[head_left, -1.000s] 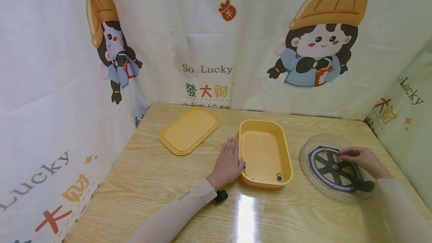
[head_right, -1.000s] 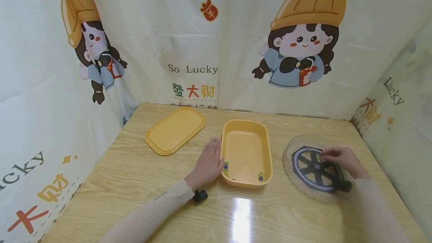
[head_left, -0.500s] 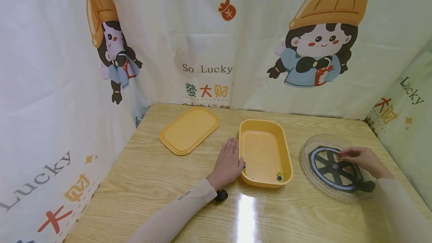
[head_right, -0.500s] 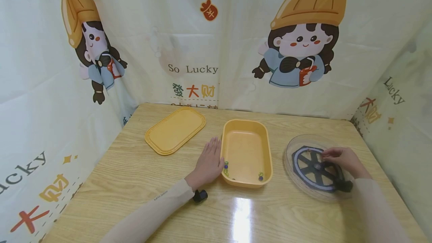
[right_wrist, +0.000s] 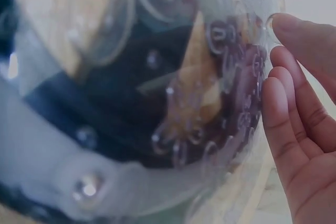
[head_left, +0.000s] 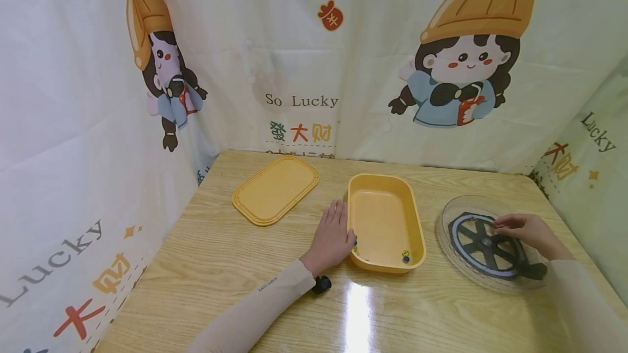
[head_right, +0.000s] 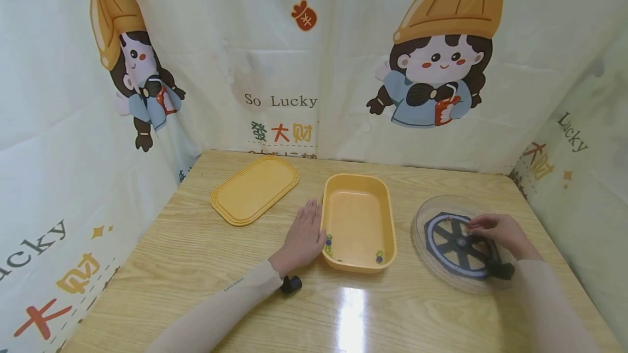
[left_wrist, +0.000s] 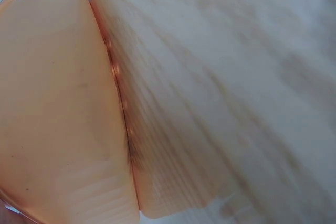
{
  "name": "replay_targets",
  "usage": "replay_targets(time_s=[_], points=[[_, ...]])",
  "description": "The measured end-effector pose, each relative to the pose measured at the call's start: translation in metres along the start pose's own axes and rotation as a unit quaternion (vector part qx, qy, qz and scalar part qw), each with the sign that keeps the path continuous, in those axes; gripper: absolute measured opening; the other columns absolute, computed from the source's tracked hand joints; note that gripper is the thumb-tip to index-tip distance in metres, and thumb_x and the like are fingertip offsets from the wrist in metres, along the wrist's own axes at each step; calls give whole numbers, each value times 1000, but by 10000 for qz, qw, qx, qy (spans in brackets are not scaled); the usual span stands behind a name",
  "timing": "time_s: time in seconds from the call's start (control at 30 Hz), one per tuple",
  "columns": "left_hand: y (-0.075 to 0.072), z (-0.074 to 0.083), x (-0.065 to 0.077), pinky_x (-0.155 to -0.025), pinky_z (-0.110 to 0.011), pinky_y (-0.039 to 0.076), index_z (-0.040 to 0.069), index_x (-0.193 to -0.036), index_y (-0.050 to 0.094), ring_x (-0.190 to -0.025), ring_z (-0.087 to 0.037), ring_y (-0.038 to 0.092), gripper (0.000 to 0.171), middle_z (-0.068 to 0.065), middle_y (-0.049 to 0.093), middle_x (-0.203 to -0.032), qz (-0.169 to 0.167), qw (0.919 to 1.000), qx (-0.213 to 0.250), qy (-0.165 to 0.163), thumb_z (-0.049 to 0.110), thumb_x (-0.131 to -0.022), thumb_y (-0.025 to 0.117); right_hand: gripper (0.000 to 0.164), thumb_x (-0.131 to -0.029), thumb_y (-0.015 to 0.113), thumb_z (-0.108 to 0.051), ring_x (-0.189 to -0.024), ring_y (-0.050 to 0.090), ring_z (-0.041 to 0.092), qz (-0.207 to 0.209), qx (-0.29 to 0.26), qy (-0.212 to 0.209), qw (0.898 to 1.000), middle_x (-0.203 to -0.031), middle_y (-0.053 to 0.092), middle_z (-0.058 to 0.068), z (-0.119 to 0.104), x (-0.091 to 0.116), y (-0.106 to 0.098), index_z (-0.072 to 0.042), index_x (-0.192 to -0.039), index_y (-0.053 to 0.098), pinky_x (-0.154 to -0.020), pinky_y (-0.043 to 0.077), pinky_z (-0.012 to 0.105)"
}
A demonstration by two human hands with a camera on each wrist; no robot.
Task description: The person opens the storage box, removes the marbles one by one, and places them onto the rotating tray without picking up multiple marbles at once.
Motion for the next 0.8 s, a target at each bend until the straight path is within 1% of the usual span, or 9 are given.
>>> replay_targets(time_s=[0.07,0.23,0.3,0.43,0.57,0.7,0.8], points=[[-1,0,1,-118,-43,16,-4,-148,17,-146,-31,12,61,-22,19,-155,-14,10000,6,-1,29,-99,35,39,-89,64,-17,-75,59,-10,40,54,47,10000,-85,69,-18,1,0,-2,14,-111,60,-63,51,18],[-1,1,1,-118,-43,17,-4,-148,18,-146,-31,13,61,-22,20,-155,17,10000,-5,6,28,-99,35,43,-87,66,-22,-72,57,-11,215,336,101,9992,-83,68,-18,-6,1,-8,13,-113,60,-62,48,15],[-1,1,0,-118,-44,17,-5,-148,19,-146,-32,14,61,-23,21,-154,43,10000,2,19,28,-99,35,44,-87,67,-23,-71,55,-12,328,432,51,9985,-82,66,-21,-11,2,-12,12,-113,60,-61,47,15],[-1,1,0,-118,-44,18,-5,-147,19,-146,-32,15,60,-23,21,-154,80,10000,18,39,27,-99,36,42,-87,67,-22,-71,51,-16,555,591,-177,9966,-81,61,-27,-22,2,-19,11,-112,61,-60,46,15],[-1,1,0,-118,-43,17,-4,-148,18,-146,-31,14,61,-22,20,-155,51,10000,-15,19,28,-99,35,41,-87,67,-24,-72,48,-20,733,804,-314,9936,-83,59,-27,-34,0,-28,8,-112,62,-59,45,14],[-1,0,0,-118,-44,17,-4,-148,19,-146,-31,14,61,-22,21,-155,63,10000,-9,22,28,-99,35,43,-87,67,-27,-73,48,-20,787,812,-359,9929,-83,59,-27,-48,-3,-33,7,-114,62,-59,44,14],[0,0,0,-118,-44,17,-4,-148,19,-146,-31,14,61,-22,20,-155,68,10000,7,28,28,-99,36,43,-87,66,-25,-73,51,-17,793,652,-449,9937,-82,58,-30,-59,-5,-36,9,-114,60,-60,45,15]])
Point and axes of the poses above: each hand's wrist, its own x-axis away from the middle knuckle, its own y-axis out of the palm, z = x × y, the point moved 8 cm from there along -x, towards the middle knuckle
